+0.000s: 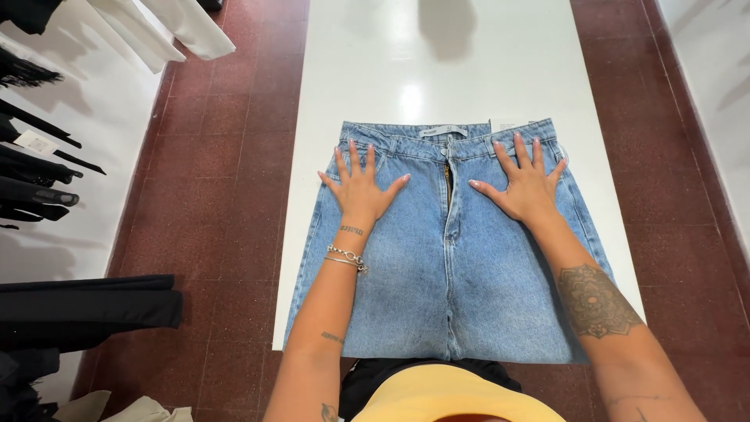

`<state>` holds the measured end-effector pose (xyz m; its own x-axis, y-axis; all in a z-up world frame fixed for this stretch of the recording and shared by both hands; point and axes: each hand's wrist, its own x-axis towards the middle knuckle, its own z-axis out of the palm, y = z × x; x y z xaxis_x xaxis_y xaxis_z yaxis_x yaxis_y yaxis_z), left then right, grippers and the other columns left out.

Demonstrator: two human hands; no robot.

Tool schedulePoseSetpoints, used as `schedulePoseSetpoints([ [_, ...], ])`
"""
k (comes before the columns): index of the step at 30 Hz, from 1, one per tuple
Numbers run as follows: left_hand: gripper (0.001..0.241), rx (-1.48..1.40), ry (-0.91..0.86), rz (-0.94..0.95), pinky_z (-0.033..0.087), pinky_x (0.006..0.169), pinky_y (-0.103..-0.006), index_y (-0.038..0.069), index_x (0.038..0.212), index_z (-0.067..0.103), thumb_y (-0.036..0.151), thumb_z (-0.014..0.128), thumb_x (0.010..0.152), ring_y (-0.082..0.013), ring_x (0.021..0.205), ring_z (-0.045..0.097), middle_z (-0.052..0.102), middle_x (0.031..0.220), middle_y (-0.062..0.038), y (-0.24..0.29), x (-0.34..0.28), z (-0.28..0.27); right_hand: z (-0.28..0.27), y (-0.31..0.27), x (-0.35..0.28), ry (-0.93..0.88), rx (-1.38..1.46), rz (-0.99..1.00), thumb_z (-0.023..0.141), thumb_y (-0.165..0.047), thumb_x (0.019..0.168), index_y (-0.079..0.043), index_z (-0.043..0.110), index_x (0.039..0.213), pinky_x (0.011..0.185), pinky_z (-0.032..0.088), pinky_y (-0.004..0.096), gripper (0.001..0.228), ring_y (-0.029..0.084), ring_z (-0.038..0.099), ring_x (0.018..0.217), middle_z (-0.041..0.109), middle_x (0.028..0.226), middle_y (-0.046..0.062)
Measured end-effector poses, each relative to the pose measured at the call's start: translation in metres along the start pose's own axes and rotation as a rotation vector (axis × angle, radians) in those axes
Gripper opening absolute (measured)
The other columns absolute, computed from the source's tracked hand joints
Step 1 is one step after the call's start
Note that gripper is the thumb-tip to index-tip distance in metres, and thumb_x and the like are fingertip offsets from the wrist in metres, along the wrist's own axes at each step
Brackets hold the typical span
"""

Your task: The person places branded paper bags on a wooden shelf, then unfolds a pair of light-wash denim jeans on a white table. They then move to a clothing rack and arrange several black garments hanging on wooden hangers.

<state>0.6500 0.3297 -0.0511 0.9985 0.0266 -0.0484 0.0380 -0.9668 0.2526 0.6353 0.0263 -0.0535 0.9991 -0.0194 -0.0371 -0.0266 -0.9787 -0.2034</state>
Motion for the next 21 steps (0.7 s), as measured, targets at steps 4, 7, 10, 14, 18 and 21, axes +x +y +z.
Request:
schedulePoseSetpoints([
  [4, 0.097, -0.014, -0.002, 0.032, 0.0, 0.114, -0.078, 0.02, 0.164, 0.029, 0.084, 0.036, 0.092, -0.0379, 0.159, 0.004, 0.013, 0.173, -0.012, -0.017, 0.005, 0.006, 0.005, 0.005, 0.001, 0.022, 0.001, -0.001, 0.041, -0.088, 0.088, -0.032, 0.036, 0.162, 0.116, 0.001, 0.078, 0.093, 0.035, 0.014, 0.16, 0.024, 0.173, 0.006],
  [7, 0.088, -0.065, 0.014, 0.061, 0.003, 0.119, -0.073, 0.019, 0.164, 0.027, 0.077, 0.032, 0.098, -0.0333, 0.159, 0.009, 0.014, 0.174, -0.009, -0.039, 0.006, 0.008, 0.012, 0.013, 0.003, 0.046, 0.011, -0.025, 0.039, -0.088, 0.09, -0.032, 0.035, 0.162, 0.117, 0.002, 0.077, 0.091, 0.033, 0.015, 0.159, 0.023, 0.173, 0.003],
  [10, 0.081, -0.109, 0.049, 0.011, 0.007, 0.122, -0.0699, 0.018, 0.164, 0.028, 0.072, 0.029, 0.103, -0.032, 0.159, 0.014, 0.018, 0.173, -0.009, -0.068, 0.009, 0.015, 0.021, 0.026, 0.005, 0.133, 0.073, -0.085, 0.046, -0.083, 0.09, -0.03, 0.042, 0.158, 0.117, 0.006, 0.077, 0.086, 0.032, 0.021, 0.158, 0.029, 0.171, 0.002],
  [14, 0.078, -0.037, 0.081, -0.094, 0.009, 0.123, -0.0667, 0.013, 0.163, 0.03, 0.067, 0.024, 0.107, -0.0274, 0.159, 0.016, 0.023, 0.172, -0.009, -0.118, 0.004, 0.03, 0.045, 0.048, 0.011, 0.469, 0.329, -0.171, 0.074, -0.059, 0.09, -0.017, 0.058, 0.139, 0.112, 0.029, 0.074, 0.066, 0.032, 0.047, 0.141, 0.047, 0.153, 0.007],
  [18, 0.073, -0.078, 0.078, -0.058, 0.017, 0.122, -0.0662, 0.009, 0.16, 0.034, 0.062, 0.026, 0.11, -0.0283, 0.159, 0.016, 0.023, 0.171, -0.012, -0.131, -0.025, 0.01, 0.064, 0.09, 0.027, 0.805, 0.424, -0.109, 0.083, -0.01, 0.091, -0.006, 0.065, 0.122, 0.102, 0.045, 0.048, 0.036, 0.033, 0.058, 0.117, 0.057, 0.125, 0.009],
  [21, 0.07, -0.202, 0.029, -0.02, 0.025, 0.122, -0.0615, 0.007, 0.159, 0.035, 0.056, 0.032, 0.11, -0.0305, 0.158, 0.019, 0.024, 0.171, -0.014, -0.136, -0.04, -0.005, 0.069, 0.117, 0.027, 0.778, 0.392, 0.012, 0.089, -0.015, 0.083, -0.006, 0.064, 0.125, 0.1, 0.042, 0.046, 0.049, 0.034, 0.056, 0.113, 0.058, 0.12, 0.009],
])
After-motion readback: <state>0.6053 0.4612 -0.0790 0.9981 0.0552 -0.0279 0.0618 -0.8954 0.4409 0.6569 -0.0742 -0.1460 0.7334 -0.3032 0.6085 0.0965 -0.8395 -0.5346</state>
